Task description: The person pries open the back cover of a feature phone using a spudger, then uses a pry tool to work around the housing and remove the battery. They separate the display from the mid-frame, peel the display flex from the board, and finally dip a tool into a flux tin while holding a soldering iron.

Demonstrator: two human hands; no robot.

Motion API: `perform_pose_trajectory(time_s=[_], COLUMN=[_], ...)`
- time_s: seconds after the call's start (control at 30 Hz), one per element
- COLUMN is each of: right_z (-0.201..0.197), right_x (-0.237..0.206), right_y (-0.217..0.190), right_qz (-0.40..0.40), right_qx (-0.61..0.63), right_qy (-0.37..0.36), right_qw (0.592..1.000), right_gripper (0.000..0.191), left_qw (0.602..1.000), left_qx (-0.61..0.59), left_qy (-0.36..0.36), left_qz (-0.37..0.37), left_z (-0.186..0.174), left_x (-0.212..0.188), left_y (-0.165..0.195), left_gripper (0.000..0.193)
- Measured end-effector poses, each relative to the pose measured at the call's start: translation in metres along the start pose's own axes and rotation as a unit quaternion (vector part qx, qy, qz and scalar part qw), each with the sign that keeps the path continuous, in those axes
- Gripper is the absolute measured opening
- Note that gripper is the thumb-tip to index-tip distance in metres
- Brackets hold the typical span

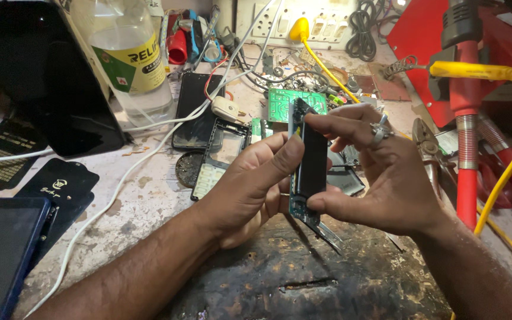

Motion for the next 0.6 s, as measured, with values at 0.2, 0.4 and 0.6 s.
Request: perform_pose_trajectory(time_s=[0.2,0.4,0.6], right_z=[-0.0012,-0.0021,-0.0001], right_x=[0.0011,0.0018,0.0025], right_y=[-0.0003,-0.0018,-0.0026], right_qz=[-0.001,0.000,0.008], right_qx=[-0.014,-0.023,-0.032], right_qy=[0.000,-0.008,-0.007], right_qw=[1.000,1.000,0.999], right_gripper=[0.081,0.081,0.081], left_qw=[1.000,1.000,0.999], left_qx=[0.008,0.026,0.017], left_qy=[-0.008,0.008,0.003], left_qz=[0.006,0.010,0.036], left_z=[0.0006,0.0003,-0.0013], left_x=[0.0006,0.0008,0.0019], left_y=[-0.0002,0.0012,0.0013], left_gripper=[0.064,0.062,0.056])
Point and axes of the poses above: each hand's wrist, its own x-axis towards the middle knuckle, its own z-axis out of the palm, y = z × x, the point moved 2 cm from there along x, towards the middle knuckle, and after that the axes turned 14 degrees about z, right-handed, at the moved point
